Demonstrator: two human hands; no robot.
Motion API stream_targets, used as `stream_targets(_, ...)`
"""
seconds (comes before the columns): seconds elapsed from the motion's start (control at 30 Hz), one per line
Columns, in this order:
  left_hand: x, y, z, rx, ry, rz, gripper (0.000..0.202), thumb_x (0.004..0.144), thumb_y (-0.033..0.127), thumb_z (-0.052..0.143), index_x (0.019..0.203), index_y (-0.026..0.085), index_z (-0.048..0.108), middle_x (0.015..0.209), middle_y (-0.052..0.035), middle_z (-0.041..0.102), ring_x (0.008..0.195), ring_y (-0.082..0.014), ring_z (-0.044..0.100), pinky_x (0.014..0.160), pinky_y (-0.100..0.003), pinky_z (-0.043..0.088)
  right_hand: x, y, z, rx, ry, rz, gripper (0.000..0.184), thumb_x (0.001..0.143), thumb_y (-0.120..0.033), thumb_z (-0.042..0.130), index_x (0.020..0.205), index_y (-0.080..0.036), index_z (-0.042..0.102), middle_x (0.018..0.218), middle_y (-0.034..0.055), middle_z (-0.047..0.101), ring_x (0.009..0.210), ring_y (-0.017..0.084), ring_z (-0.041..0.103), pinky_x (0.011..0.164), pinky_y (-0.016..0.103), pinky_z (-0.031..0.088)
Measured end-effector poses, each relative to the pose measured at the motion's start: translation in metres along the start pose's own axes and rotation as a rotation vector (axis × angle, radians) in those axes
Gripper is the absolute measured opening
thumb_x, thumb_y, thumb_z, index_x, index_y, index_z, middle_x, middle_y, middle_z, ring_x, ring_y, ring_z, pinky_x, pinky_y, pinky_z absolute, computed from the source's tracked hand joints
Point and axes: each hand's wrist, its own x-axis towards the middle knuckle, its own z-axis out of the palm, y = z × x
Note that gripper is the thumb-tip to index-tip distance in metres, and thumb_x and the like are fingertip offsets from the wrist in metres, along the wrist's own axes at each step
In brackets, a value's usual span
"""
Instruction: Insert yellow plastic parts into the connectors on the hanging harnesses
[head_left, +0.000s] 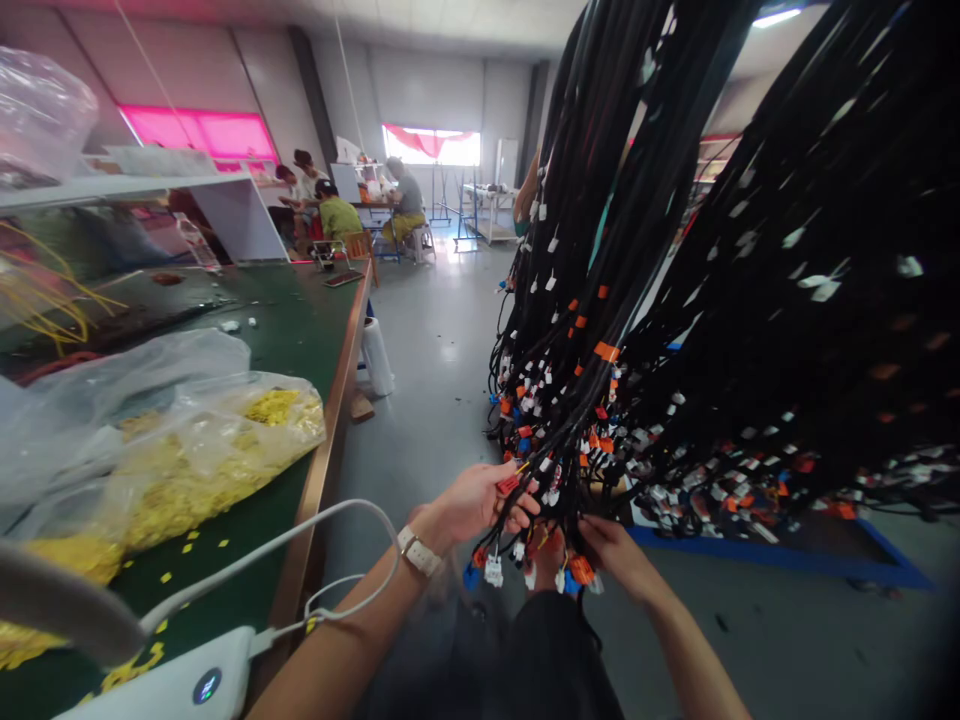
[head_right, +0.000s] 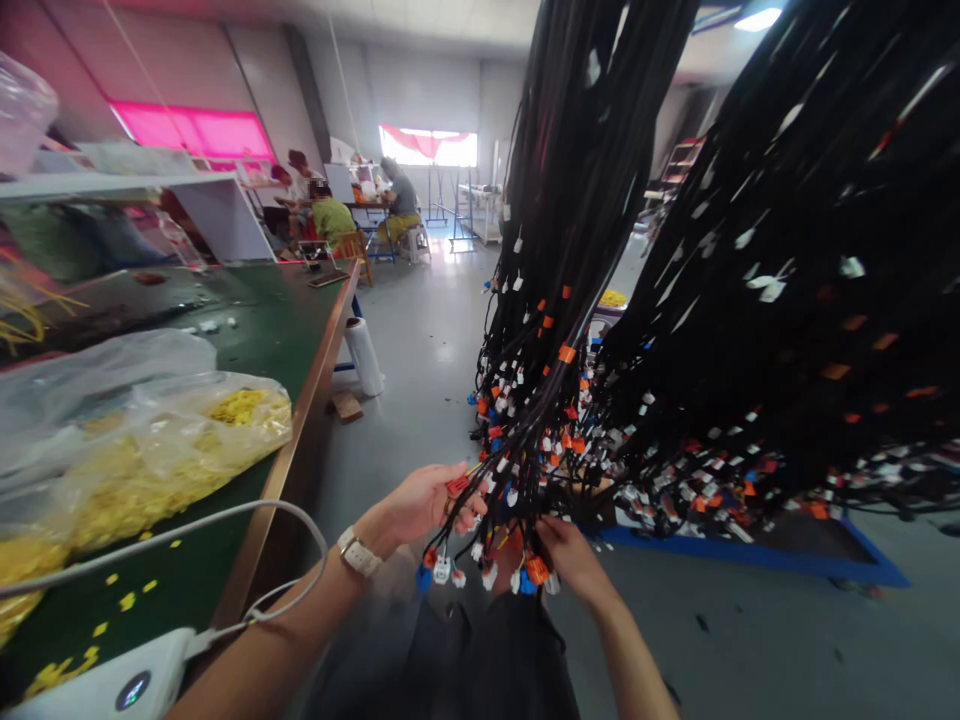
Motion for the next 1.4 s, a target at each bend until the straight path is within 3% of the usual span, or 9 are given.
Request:
stream_targets(0.13,-0.001,-0.001,0.005,-0.002,0.02,-0.057,0.044,0.089,0.042,0.037,0.095,0.005,0.061,0.086,-0.0158,0.068,0.061,-0.0169,0.063,0.061,-0.03,0.049,0.008,0.002,-0.002,-0.021,0.114,-0.073,0.05,0.06,-0.057,0.062,0.089,-0.017,0.069,0.096,0.0113,0.071,0.093,0.03,0.062,0.085,0.043,0.045)
stream_targets(0.27,0.0,-0.003,0.009,0.023,0.039,-0.064,0.046,0.088,0.044,0.036,0.094,0.005,0.062,0.09,-0.0172,0.067,0.065,-0.0182,0.064,0.063,-0.032,0.05,0.007,-0.02,0.0,-0.005,0.255,-0.139,0.052,0.067,-0.06,0.056,0.097,-0.019,0.067,0.109,0.0123,0.067,0.106,0.03,0.058,0.095,0.044,0.04)
stream_targets(0.37,0.001,-0.005,0.011,0.03,0.026,-0.075,0.047,0.088,0.042,0.033,0.093,0.006,0.062,0.091,-0.018,0.067,0.066,-0.0183,0.063,0.062,-0.031,0.05,-0.002,-0.054,0.01,0.185,0.261,-0.176,0.048,0.071,-0.058,0.057,0.092,-0.017,0.068,0.096,0.0121,0.07,0.085,0.026,0.065,0.084,0.041,0.049)
stream_targets(0.57,0.001,-0.007,0.018,0.034,0.002,-0.053,0.047,0.088,0.044,0.035,0.087,0.006,0.062,0.084,-0.0171,0.067,0.061,-0.0171,0.062,0.058,-0.03,0.05,-0.011,-0.108,0.043,0.445,0.068,-0.067,0.043,0.069,-0.058,0.062,0.073,-0.016,0.068,0.067,0.0064,0.068,0.062,0.019,0.063,0.062,0.03,0.051)
stream_targets(0.7,0.003,-0.01,0.017,0.053,-0.016,-0.034,0.046,0.085,0.047,0.041,0.089,0.006,0.062,0.085,-0.0174,0.067,0.062,-0.0189,0.063,0.058,-0.032,0.051,-0.002,-0.117,0.056,0.6,0.037,0.029,0.041,0.067,-0.055,0.066,0.082,-0.017,0.068,0.064,0.0016,0.065,0.052,0.012,0.057,0.047,0.022,0.046)
stream_targets(0.87,0.002,-0.01,0.017,0.07,0.004,-0.038,0.048,0.084,0.05,0.041,0.088,0.007,0.062,0.082,-0.0159,0.066,0.064,-0.0181,0.062,0.06,-0.032,0.052,0.002,-0.123,0.06,0.726,0.01,0.059,0.032,0.061,-0.048,0.073,0.065,-0.017,0.065,0.063,0.0022,0.067,0.05,0.011,0.055,0.046,0.021,0.044)
stream_targets(1.1,-0.002,-0.01,0.023,0.067,0.011,-0.04,0.042,0.082,0.05,0.046,0.084,0.011,0.059,0.08,-0.0129,0.066,0.067,-0.0179,0.063,0.064,-0.031,0.05,0.001,-0.114,0.058,0.725,0.075,0.058,0.033,0.063,-0.05,0.07,0.065,-0.018,0.062,0.057,0.0006,0.063,0.046,0.012,0.052,0.044,0.023,0.042)
stream_targets(1.23,-0.003,-0.013,0.028,0.429,0.126,0.069,0.038,0.081,0.049,0.047,0.074,0.013,0.058,0.067,-0.0061,0.061,0.059,-0.0151,0.057,0.058,-0.025,0.043,0.004,-0.103,0.052,0.684,0.139,0.03,0.037,0.064,-0.054,0.067,0.063,-0.019,0.058,0.059,0.0004,0.062,0.051,0.013,0.054,0.05,0.025,0.044)
stream_targets(1.4,-0.019,-0.023,0.04,1.219,0.275,0.326,0.03,0.082,0.033,0.049,0.055,0.018,0.05,0.052,-0.0017,0.048,0.052,-0.0159,0.049,0.059,-0.027,0.037,0.003,-0.093,0.044,0.661,0.156,-0.022,0.037,0.066,-0.054,0.066,0.061,-0.02,0.054,0.057,-0.0017,0.056,0.051,0.013,0.052,0.05,0.025,0.044)
